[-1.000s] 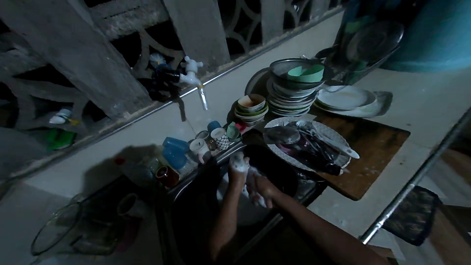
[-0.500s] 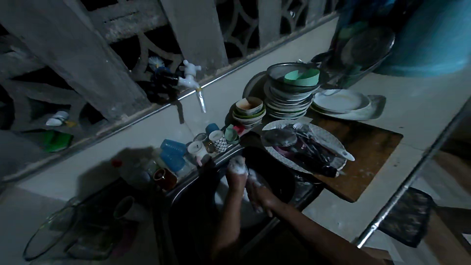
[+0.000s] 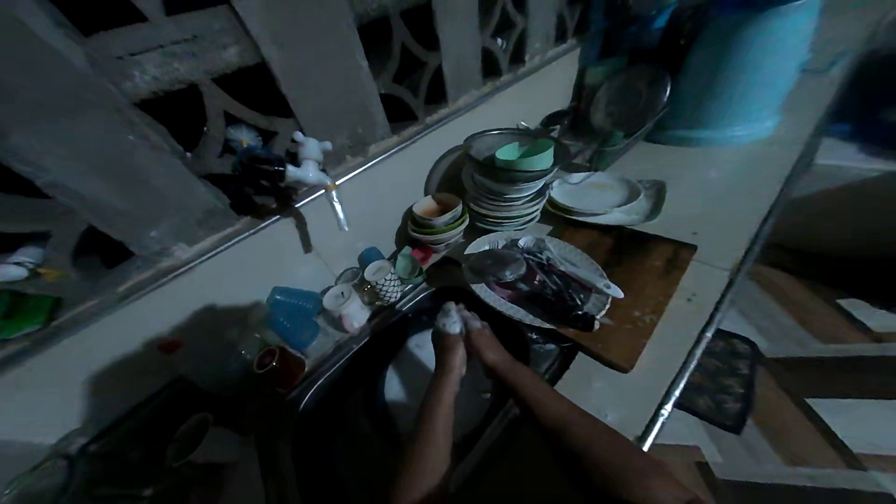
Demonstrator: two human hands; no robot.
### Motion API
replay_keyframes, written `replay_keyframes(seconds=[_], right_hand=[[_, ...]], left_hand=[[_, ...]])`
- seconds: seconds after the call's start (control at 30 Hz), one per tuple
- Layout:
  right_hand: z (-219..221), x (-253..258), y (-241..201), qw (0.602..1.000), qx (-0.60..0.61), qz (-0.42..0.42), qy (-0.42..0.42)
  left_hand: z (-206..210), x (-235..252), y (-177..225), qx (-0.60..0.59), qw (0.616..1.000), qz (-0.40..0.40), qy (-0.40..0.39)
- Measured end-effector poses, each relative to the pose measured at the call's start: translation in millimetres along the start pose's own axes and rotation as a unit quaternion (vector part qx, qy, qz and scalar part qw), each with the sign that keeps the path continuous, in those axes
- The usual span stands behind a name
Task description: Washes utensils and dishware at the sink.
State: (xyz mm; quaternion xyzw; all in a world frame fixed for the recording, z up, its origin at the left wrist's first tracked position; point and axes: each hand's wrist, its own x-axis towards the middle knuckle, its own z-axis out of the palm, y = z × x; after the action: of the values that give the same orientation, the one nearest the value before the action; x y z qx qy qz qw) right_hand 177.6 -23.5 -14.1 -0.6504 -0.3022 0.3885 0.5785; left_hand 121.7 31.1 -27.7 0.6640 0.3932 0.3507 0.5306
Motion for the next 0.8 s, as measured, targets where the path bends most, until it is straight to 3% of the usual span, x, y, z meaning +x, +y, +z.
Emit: replay_keyframes(seconds=[0.1,0.2,0.3,0.4,0.53,0.57,0.63,0.67,0.7,0.73,0.8], right_hand=[[-13.6,10.8,-8.9,0.995,-0.076,-0.01,0.059],[-26.5,24.8,-17.2,0.989,-0.06,-0.033,0.128],[-52.0,49.0,-27.8,0.98,-0.026,-0.031,0.197],[-97.8,77.0,-35.5,0.959,-0.213,-0.017,0.188],[-149.0,99.8,-43.4,0.894,-0.412,0.095,0.148],[-157.9,105.0,-38.7,0.884,-0.438,0.095,0.134],[-164.8,113.8,-30.1,0.867,-0.478,0.088,0.113],[-160.6,111.5,-30.9,0.859,-0.494,0.077,0.111],[-153.2,107.8,-30.5,0.853,-0.506,0.05,0.117],[-142.5,101.9,-29.8,0.852,-0.509,0.003,0.125],[-109.3,86.2,-25.8,0.853,-0.498,-0.11,0.116]], left_hand=[[2.1,1.2,21.4,0.24,0.97,0.008,-0.041],[12.9,-5.3,39.6,0.285,0.956,0.022,-0.063],[19.1,-18.9,31.4,0.298,0.946,0.073,-0.108],[3.8,-22.0,3.1,0.321,0.925,0.029,-0.199],[-50.1,-22.6,-26.1,0.375,0.875,-0.104,-0.288],[-68.0,-23.4,-35.7,0.392,0.855,-0.096,-0.325],[-105.9,-27.0,-60.9,0.43,0.817,0.061,-0.378],[-101.4,-38.6,-22.8,0.482,0.778,-0.068,-0.397],[-92.2,-51.5,4.0,0.5,0.766,-0.174,-0.363],[-86.3,-61.2,15.6,0.497,0.77,-0.232,-0.325],[-92.3,-65.6,4.1,0.479,0.778,-0.219,-0.341]])
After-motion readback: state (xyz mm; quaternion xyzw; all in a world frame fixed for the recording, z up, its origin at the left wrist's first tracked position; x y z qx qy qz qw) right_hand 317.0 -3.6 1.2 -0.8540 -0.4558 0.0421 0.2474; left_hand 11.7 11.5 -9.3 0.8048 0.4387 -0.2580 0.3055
